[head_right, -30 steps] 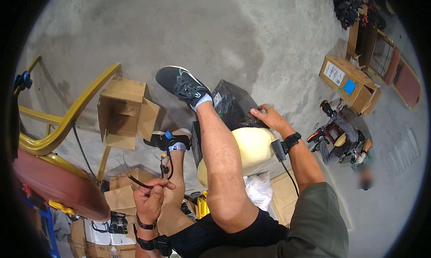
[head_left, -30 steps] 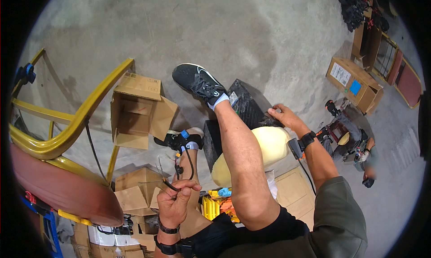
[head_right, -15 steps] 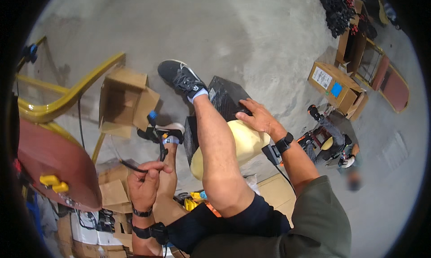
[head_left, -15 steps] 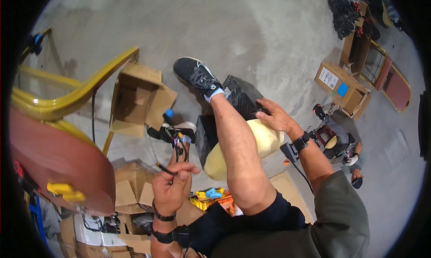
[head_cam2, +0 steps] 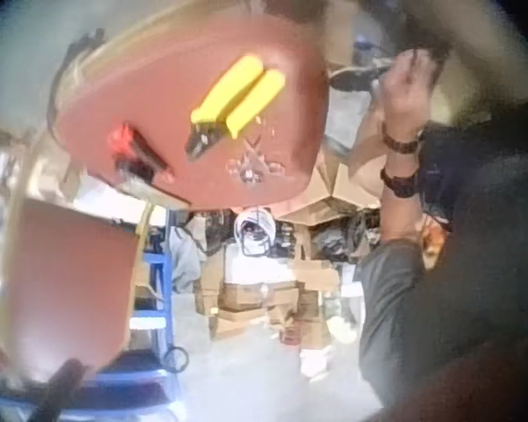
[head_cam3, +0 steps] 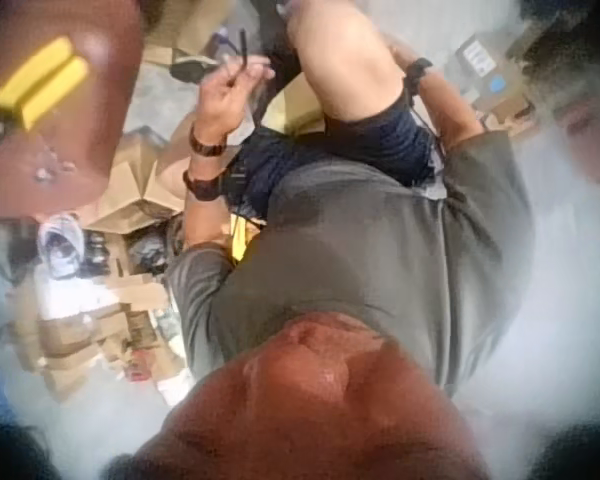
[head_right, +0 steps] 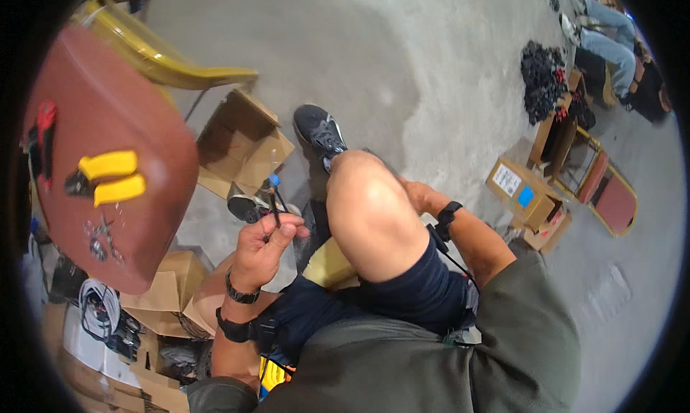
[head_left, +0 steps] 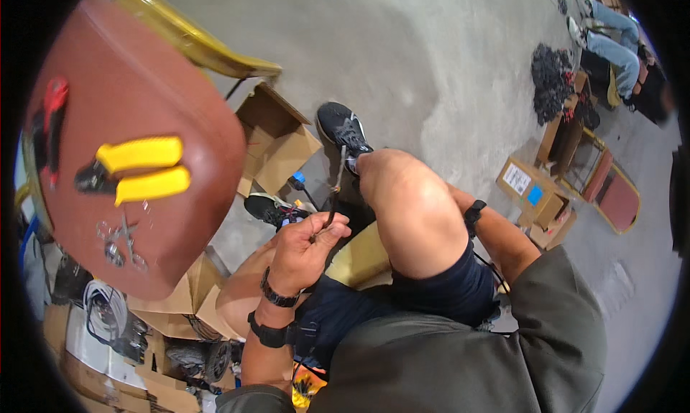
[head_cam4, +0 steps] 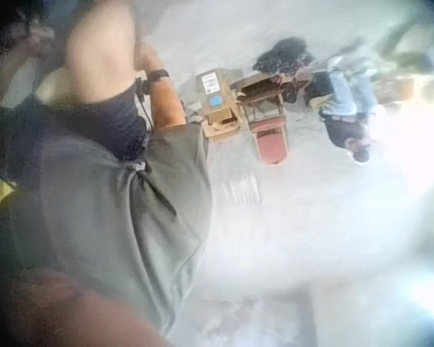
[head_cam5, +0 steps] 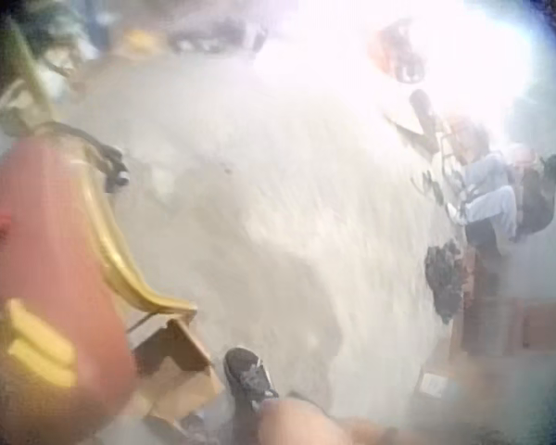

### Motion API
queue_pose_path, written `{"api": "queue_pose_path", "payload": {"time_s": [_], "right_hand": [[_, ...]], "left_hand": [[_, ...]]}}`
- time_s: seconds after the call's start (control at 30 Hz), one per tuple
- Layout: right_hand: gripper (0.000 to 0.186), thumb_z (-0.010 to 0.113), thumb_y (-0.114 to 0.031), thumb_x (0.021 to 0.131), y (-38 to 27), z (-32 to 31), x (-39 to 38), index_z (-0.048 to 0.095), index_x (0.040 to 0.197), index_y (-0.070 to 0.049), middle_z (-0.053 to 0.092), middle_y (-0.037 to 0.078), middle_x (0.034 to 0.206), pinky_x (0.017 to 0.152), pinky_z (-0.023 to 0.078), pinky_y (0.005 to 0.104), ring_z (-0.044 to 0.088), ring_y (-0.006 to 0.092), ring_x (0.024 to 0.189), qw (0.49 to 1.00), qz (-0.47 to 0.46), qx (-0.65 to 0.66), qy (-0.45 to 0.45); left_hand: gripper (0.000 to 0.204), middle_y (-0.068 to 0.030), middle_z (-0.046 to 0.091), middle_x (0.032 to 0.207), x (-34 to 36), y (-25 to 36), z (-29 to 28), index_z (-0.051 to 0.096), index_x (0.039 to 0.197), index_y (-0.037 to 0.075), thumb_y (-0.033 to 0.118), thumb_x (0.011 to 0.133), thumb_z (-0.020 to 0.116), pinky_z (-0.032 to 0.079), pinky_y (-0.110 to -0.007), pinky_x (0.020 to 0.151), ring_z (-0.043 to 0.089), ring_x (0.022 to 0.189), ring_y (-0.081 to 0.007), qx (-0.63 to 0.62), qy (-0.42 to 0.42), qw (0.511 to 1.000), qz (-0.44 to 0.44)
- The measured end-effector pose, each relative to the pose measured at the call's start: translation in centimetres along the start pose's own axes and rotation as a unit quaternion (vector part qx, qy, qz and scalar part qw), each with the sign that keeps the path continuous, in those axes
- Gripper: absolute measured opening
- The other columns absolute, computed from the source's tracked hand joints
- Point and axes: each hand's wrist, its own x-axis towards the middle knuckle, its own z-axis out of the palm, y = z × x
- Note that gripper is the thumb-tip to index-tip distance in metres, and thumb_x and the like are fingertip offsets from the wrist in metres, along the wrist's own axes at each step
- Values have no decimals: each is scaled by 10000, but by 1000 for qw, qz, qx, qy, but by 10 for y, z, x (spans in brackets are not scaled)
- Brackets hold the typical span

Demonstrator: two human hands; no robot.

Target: Repairing motorcycle wiring by stripping and taping electrical wires.

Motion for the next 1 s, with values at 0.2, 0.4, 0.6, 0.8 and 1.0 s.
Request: {"api": "queue_pose_path", "payload": {"time_s": [0.2, 0.4, 0.6, 0.8, 1.0], "right_hand": [[595, 472, -455, 934, -26, -50, 6, 480, 1301, 13, 620, 255, 1123, 869, 475, 425, 608, 384, 1022, 985, -100, -128, 57], [552, 493, -425, 931, -106, -59, 13, 519, 1262, 16, 646, 238, 1068, 818, 494, 410, 639, 354, 956, 967, -156, -175, 101], [510, 513, -394, 927, -171, -132, 10, 558, 1223, 19, 672, 221, 1013, 767, 512, 395, 670, 324, 889, 940, -206, -206, 179], [242, 553, -127, 925, -302, -150, -103, 632, 1131, -24, 653, 30, 755, 598, 480, 258, 568, 117, 629, 883, -316, 72, 339], [203, 602, -79, 898, -358, -77, -145, 638, 1091, -29, 633, 27, 872, 766, 481, 258, 583, 100, 834, 858, -480, 17, 183]], "left_hand": [[281, -48, 688, 861, -1, -9, 4, 645, 1027, -21, 242, 969, 568, 462, -224, 703, 570, 761, -71, -17, -1, 997, 77], [315, -50, 692, 880, -27, -12, 34, 653, 1020, -3, 296, 966, 568, 489, -264, 793, 614, 839, -106, 0, 23, 992, 125], [376, -66, 702, 877, -59, 10, 59, 653, 1027, -23, 335, 968, 557, 500, -273, 816, 622, 849, -96, 35, 112, 982, 147], [407, -76, 712, 823, -84, -4, 65, 656, 1022, -21, 366, 970, 545, 471, -270, 808, 621, 835, -98, 43, 176, 957, 227], [363, -38, 698, 767, -94, -11, 68, 639, 1055, -9, 331, 977, 539, 338, -186, 492, 379, 520, -5, -74, 234, 939, 242]]}}
